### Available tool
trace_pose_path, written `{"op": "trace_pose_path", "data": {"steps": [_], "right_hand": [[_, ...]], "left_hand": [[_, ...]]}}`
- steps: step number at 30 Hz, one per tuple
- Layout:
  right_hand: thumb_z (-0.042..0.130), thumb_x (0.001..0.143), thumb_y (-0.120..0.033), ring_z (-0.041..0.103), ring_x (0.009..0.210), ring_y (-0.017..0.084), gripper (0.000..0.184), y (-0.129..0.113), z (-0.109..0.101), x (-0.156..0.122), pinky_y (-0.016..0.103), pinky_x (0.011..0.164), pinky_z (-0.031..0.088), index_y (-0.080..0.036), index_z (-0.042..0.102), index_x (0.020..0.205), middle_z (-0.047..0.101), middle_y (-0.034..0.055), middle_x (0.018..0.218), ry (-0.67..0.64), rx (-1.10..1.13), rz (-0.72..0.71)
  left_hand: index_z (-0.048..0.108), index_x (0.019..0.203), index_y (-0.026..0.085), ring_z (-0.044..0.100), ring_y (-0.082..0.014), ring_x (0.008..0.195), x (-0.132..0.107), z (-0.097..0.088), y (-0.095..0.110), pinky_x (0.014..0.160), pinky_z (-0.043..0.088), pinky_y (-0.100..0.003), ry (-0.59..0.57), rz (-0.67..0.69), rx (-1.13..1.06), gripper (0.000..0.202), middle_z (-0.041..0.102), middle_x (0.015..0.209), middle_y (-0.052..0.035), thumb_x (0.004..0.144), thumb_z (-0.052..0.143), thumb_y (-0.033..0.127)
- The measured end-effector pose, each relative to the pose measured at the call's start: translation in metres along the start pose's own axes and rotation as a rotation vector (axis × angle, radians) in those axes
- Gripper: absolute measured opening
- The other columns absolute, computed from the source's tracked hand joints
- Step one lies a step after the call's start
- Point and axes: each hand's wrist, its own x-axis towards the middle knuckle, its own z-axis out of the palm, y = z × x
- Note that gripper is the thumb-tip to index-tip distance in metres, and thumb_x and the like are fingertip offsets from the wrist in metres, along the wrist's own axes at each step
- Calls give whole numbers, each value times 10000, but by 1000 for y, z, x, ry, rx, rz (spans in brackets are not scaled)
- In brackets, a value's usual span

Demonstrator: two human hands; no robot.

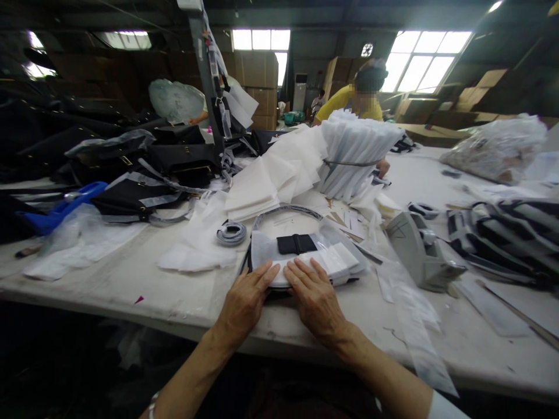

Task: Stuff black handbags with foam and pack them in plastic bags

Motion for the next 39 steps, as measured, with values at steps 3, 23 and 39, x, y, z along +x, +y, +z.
{"op": "trace_pose_path", "data": {"steps": [3, 23, 39], "right_hand": [[443, 946, -129, 530, 1273, 241, 404, -3, 2, 1, 495, 1131, 319, -176, 557, 1330, 640, 96, 1302, 21, 13, 15], [379, 916, -60, 521, 1285, 227, 471, -4, 6, -2, 447, 1106, 369, -153, 553, 1344, 618, 107, 1332, 42, -48, -60], [681, 803, -208, 455, 1330, 306, 658, -3, -3, -1, 515, 1141, 329, -76, 442, 1401, 527, 177, 1412, -137, 20, -48]], "left_hand": [[439, 1402, 221, 596, -205, 1202, -3, 4, 2, 962, 509, -355, 37, 16, 33, 464, 565, 1390, -106, 951, 431, 110], [579, 1269, 115, 650, -203, 1110, -2, -8, 9, 997, 495, -368, 82, 202, 247, 410, 677, 1233, -114, 934, 352, 47], [463, 1367, 252, 580, -227, 1216, -1, -33, -12, 932, 555, -374, 10, -284, -314, 509, 538, 1393, -98, 871, 570, 214]]}}
